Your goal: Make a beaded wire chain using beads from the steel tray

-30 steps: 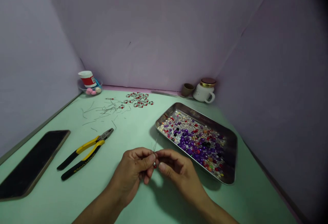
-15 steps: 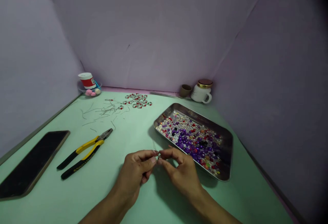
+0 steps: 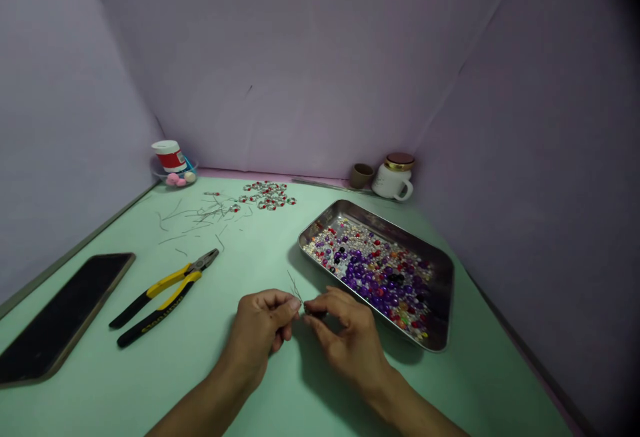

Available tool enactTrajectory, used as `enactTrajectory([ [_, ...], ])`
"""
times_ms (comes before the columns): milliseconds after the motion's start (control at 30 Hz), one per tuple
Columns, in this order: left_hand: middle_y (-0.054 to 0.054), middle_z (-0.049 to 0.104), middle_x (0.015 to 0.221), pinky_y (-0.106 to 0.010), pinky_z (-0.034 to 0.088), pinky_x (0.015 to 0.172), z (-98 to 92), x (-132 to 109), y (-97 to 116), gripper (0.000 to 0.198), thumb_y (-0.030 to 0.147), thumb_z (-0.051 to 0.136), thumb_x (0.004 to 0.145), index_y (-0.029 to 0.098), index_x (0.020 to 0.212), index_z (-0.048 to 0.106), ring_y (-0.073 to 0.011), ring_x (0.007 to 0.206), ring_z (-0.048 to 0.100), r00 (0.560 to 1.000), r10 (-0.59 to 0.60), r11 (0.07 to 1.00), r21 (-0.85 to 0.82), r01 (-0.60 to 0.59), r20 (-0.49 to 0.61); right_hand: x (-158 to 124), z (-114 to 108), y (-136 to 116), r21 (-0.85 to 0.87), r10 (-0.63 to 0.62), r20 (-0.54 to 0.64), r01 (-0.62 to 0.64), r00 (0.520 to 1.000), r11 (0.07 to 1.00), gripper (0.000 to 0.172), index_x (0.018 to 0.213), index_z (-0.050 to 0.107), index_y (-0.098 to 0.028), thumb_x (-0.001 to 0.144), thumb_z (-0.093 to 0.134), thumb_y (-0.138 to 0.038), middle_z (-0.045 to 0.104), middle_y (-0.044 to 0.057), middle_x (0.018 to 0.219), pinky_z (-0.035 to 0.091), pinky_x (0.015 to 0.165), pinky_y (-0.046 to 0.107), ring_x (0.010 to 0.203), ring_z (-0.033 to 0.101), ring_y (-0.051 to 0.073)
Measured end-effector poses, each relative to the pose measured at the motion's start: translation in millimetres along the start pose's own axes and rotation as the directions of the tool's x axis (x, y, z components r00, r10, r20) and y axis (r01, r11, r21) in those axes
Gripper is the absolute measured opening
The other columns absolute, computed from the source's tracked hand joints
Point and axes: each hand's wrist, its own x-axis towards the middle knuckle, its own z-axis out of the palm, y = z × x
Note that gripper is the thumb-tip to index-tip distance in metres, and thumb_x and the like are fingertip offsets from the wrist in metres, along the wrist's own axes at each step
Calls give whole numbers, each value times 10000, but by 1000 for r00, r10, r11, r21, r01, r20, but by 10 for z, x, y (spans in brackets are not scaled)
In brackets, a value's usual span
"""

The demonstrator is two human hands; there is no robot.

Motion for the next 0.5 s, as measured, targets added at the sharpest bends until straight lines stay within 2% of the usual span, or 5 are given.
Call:
enactTrajectory([
  [100, 52, 414, 359, -174, 161, 349, -3, 13, -22, 170, 247, 601, 637, 118, 535, 555, -31, 329, 268, 1000, 13, 999, 33, -12, -27, 2, -1, -36, -46, 44, 30, -43, 999, 998, 78, 765, 637, -195, 704, 590, -180, 651, 20, 659, 358, 843, 363, 637, 572, 162],
  [300, 59, 406, 376, -177, 183, 364, 9, 0, -38, 124, 221, 587, 611, 124, 534, 577, -38, 361, 291, 997, 65, 995, 79, -62, -33, 7, -4, -83, -61, 151, 84, -146, 985, 987, 116, 691, 620, -155, 733, 518, -193, 607, 35, 639, 401, 696, 306, 637, 544, 160],
  [400, 60, 399, 375, -180, 184, 366, 18, -23, -31, 121, 218, 584, 604, 124, 527, 585, -41, 366, 292, 995, 95, 990, 103, -92, -27, 6, -2, -110, -5, 248, 67, -248, 966, 969, 111, 681, 603, -149, 716, 507, -192, 599, 34, 648, 401, 591, 267, 620, 538, 158],
  [500, 62, 388, 378, -179, 178, 371, 25, -36, -23, 118, 213, 594, 593, 121, 519, 583, -41, 379, 295, 996, 83, 996, 45, -82, -25, 5, -2, -151, 89, 353, 55, -357, 934, 930, 115, 678, 598, -141, 700, 510, -210, 599, 34, 636, 389, 529, 241, 599, 536, 153],
])
